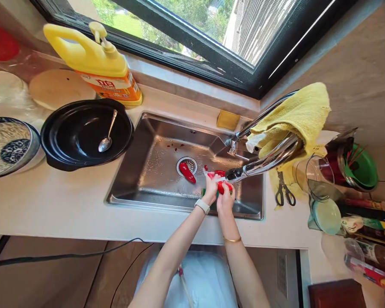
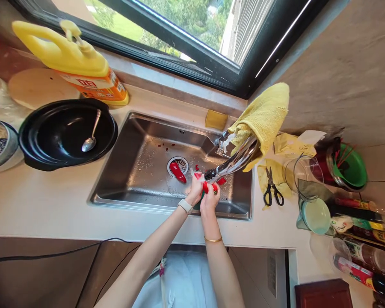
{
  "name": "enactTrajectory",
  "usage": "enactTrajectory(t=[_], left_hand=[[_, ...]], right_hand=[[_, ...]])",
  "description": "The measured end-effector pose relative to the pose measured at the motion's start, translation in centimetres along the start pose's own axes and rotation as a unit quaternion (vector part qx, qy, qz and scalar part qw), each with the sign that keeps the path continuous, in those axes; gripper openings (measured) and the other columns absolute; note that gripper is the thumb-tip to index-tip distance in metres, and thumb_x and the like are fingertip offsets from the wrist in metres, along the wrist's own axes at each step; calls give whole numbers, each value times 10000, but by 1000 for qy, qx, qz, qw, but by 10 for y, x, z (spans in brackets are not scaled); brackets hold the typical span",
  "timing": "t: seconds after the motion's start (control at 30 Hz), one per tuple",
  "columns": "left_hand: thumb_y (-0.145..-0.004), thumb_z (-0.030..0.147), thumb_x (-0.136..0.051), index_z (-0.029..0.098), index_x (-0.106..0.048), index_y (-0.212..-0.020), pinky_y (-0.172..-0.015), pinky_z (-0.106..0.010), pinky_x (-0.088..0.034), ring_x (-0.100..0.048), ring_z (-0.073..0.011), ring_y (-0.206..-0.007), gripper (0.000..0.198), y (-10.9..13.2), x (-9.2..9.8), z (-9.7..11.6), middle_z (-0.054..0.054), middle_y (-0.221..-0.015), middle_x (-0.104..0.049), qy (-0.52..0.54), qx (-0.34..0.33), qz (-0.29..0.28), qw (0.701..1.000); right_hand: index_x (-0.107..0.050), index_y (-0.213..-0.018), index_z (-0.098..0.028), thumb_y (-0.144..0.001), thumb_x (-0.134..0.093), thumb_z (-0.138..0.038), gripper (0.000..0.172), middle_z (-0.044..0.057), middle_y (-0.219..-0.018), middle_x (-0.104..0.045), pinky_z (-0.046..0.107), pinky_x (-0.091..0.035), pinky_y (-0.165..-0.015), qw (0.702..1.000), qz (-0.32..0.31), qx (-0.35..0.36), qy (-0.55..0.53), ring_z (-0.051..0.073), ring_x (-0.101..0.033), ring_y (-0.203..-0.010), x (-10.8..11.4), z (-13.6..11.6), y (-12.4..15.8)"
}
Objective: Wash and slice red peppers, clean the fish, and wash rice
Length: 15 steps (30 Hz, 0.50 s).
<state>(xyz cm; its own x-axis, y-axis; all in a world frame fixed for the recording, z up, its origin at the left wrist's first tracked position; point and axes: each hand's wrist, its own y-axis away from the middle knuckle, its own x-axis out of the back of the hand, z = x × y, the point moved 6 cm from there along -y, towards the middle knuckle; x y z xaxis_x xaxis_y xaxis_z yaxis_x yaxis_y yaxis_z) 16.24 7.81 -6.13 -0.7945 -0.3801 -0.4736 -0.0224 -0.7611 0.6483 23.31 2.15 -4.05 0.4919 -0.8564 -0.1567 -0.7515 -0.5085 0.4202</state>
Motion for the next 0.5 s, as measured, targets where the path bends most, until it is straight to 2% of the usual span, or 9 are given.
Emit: enactTrajectory(t=[0.07,0.17,0.27,0.33,0.4,0.5], left_hand=[[-881,268,-518,189,-481,-857,-692,-254,-458,-535,-100,-632,91,-5,1,0,17,-740,-550,-18,12,20,1000],[-946,365,-411,180,-495,-714,-624,-254,-437,-492,-106,-550,308,-19,3,4,8,-630,-523,-60,39,16,997],[-947,419,-399,185,-504,-652,-596,-252,-439,-495,-115,-518,391,-32,6,7,-4,-553,-513,-73,87,-3,993],[-926,413,-448,181,-513,-673,-634,-257,-468,-552,-123,-563,349,-40,9,10,-22,-592,-560,-26,105,-13,994],[-895,374,-505,178,-522,-735,-719,-275,-499,-620,-134,-673,253,-48,14,14,-43,-703,-623,24,93,-6,995],[-855,297,-538,187,-514,-800,-806,-295,-509,-656,-143,-803,126,-57,29,14,-54,-816,-659,13,72,27,997]], right_hand=[[-584,-845,-200,-554,-743,-285,343,-1,-868,-665,314,-512,-804,1000,-11,6,27,147,-619,-797,-2,-4,6],[-628,-854,-172,-595,-733,-303,308,21,-884,-680,319,-504,-818,995,-42,28,89,154,-619,-813,-5,-11,16],[-662,-872,-147,-648,-718,-317,287,39,-880,-690,319,-491,-845,984,-87,57,141,167,-617,-858,-8,-17,21],[-662,-879,-143,-654,-721,-329,298,49,-888,-695,329,-494,-849,983,-105,45,143,175,-622,-871,-12,-15,20],[-649,-905,-153,-634,-733,-331,335,58,-921,-699,337,-501,-856,985,-120,26,117,180,-629,-888,-21,-10,15],[-614,-953,-191,-613,-733,-333,387,53,-971,-691,327,-496,-888,984,-146,57,85,176,-622,-948,-46,-2,2]])
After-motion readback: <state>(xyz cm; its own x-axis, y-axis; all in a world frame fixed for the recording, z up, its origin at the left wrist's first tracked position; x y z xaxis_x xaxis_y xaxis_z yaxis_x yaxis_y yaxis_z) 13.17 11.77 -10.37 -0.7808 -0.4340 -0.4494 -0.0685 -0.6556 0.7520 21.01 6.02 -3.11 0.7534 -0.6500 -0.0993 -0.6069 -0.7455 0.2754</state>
